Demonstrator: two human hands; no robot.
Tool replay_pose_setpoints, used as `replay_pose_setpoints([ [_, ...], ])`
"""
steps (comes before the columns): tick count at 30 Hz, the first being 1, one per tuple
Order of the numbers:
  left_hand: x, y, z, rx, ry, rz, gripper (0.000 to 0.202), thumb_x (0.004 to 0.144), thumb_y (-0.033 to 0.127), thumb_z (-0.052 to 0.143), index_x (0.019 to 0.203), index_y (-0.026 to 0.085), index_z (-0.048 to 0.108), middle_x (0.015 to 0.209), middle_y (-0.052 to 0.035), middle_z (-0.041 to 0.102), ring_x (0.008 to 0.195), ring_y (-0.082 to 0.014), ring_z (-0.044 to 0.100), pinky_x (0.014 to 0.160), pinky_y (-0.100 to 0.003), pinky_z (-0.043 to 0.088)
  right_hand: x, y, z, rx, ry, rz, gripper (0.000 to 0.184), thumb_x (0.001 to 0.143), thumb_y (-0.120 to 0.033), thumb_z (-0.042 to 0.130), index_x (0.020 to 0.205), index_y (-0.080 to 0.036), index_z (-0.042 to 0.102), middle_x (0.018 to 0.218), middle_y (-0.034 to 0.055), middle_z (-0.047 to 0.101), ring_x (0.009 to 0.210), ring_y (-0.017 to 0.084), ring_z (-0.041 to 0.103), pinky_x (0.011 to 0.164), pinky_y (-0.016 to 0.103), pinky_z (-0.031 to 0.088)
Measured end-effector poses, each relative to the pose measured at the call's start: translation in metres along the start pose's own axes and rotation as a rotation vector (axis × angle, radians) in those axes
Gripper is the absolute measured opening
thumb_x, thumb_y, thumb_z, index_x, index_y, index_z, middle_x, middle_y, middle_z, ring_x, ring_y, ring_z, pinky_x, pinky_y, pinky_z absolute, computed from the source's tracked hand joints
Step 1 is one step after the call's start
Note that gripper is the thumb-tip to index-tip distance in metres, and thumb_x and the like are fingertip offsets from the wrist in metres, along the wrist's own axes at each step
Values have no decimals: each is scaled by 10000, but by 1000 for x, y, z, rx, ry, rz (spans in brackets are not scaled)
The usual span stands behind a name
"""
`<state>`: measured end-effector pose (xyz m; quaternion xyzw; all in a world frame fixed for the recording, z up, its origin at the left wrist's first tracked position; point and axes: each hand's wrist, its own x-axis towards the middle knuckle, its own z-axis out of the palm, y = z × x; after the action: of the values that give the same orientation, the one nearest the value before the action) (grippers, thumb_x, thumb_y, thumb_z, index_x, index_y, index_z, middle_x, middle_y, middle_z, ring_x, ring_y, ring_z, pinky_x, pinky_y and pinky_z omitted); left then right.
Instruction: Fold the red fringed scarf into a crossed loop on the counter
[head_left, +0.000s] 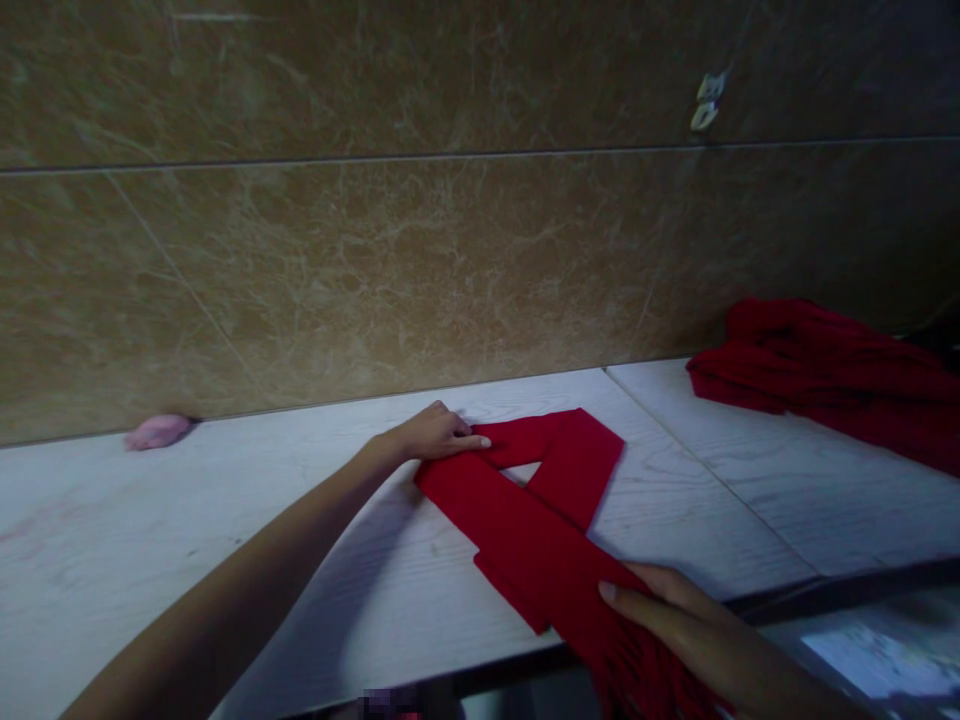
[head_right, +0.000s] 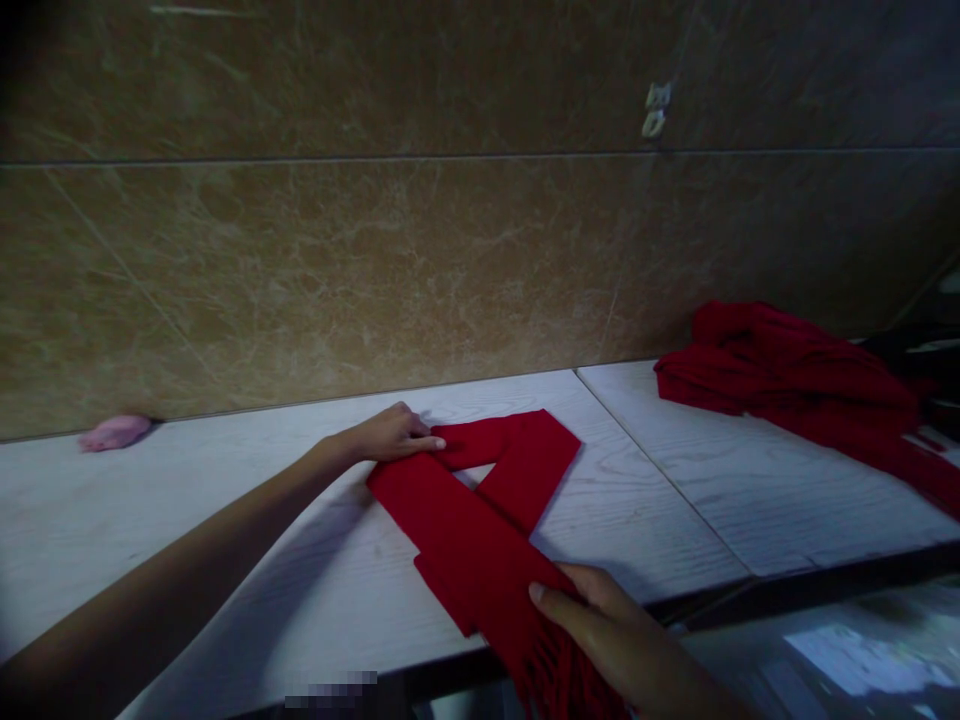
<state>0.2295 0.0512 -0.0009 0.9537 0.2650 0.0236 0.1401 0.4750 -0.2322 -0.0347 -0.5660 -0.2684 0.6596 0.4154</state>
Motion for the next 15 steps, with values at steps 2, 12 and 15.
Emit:
replay_pose_setpoints([
  [2,0,5,-4,61,-1,29,636,1003,618,385,644,172,663,551,-23,581,546,-130,466,629,-279,311,2,0,1,-43,-77,-37,562,745,-555,858,1121,-148,766,1045,111,776,1037,278,722,1005,381,541],
  [12,-4,36,5,-6,24,-8,560,1051,524,290,838,195,689,855,-54,736,756,-175,635,703,-257,412,-6,-9,19,96,-65,29,626,717,-516,894,1176,-129,717,1064,128,768,1009,277,731,933,368,579],
  [15,-1,35,5,-4,5,-101,631,1050,554,259,787,196,707,770,-49,732,723,-184,648,689,-264,420,-15,-17,27,178,-3,39,626,681,-487,923,1161,-144,713,1047,114,771,1001,268,735,911,350,588],
])
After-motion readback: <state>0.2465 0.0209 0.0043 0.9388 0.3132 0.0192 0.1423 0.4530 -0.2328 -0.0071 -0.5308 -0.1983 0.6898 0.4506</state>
